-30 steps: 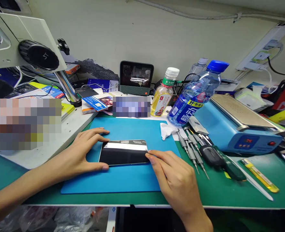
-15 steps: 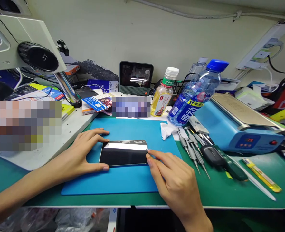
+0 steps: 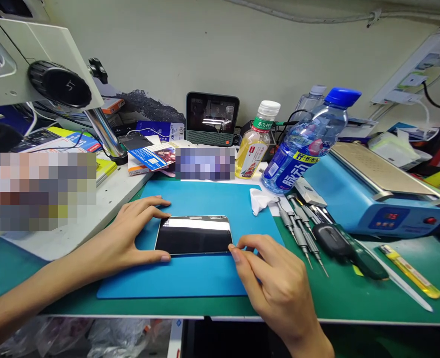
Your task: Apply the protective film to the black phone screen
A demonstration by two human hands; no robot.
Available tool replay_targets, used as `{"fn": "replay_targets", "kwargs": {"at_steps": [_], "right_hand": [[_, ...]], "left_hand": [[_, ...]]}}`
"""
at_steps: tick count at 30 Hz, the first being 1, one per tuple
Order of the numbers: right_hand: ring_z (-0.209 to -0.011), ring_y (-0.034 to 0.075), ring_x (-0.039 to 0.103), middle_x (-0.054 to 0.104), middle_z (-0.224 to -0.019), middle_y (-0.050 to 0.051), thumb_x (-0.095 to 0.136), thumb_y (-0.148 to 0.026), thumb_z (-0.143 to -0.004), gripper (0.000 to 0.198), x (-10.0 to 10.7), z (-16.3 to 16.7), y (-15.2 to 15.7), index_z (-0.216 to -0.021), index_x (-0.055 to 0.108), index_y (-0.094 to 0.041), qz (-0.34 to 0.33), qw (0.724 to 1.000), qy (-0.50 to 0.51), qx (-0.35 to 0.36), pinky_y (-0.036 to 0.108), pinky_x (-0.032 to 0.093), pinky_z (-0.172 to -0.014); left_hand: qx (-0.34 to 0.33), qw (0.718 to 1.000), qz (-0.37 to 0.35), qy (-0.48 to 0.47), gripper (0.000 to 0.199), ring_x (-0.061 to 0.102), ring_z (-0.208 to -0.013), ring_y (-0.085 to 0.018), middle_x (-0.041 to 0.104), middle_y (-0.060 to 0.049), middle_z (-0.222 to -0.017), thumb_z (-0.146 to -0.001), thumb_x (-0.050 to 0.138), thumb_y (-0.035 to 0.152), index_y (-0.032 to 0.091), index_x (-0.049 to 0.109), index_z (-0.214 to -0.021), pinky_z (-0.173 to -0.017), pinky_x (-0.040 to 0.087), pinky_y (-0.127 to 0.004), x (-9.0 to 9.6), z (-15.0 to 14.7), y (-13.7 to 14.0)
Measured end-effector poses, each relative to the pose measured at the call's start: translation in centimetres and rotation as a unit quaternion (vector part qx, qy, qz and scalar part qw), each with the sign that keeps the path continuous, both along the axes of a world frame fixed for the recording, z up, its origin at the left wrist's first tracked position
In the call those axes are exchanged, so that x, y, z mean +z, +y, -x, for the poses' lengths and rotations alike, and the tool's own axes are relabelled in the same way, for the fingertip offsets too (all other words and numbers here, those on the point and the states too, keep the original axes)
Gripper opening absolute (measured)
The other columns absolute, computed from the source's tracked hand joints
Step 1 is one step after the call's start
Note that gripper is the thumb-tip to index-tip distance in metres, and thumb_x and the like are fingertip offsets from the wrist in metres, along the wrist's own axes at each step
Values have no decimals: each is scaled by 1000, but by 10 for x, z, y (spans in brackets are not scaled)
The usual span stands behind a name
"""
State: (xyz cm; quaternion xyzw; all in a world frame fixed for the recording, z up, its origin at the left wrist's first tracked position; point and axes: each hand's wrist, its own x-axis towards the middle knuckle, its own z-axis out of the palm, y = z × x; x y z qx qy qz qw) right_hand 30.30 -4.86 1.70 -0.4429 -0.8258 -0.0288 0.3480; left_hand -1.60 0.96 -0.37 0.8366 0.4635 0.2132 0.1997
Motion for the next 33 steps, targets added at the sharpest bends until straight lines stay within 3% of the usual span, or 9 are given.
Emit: {"fn": "replay_targets", "kwargs": {"at_steps": [19, 24, 29, 33], "right_hand": [[-97, 20, 76, 75, -123, 7, 52, -31, -108, 32, -7, -6, 6, -108, 83, -27, 23, 998, -26, -59, 33, 61, -82], [-96, 20, 77, 76, -118, 5, 50, -33, -109, 33, -7, -5, 8, -113, 82, -28, 44, 996, -34, -67, 31, 61, -81], [-88, 19, 75, 77, -105, 8, 58, -22, -104, 24, -3, 0, 2, -103, 82, -20, -15, 999, -29, -23, 31, 58, -75], [-80, 17, 73, 76, -96, 5, 61, -16, -101, 22, -2, -2, -2, -96, 81, -21, -24, 1000, -11, -7, 29, 56, -70]], "left_hand": [[-2, 1000, -1, 1, 62, 42, -148, -42, 51, -10, -157, -83, 79, 69, 29, 64, -128, -121, 37, -63, 1, 0, -1], [-1, 1000, 0, 4, 62, 40, -149, -41, 50, -9, -158, -84, 78, 70, 30, 62, -128, -122, 36, -62, 1, 0, -1], [0, 1000, 2, 8, 63, 40, -149, -40, 50, -9, -158, -84, 77, 72, 28, 62, -126, -122, 36, -63, 1, 0, -1], [3, 1000, 2, 2, 63, 41, -149, -41, 50, -9, -157, -83, 78, 72, 29, 63, -127, -121, 37, -63, 1, 0, -1]]}}
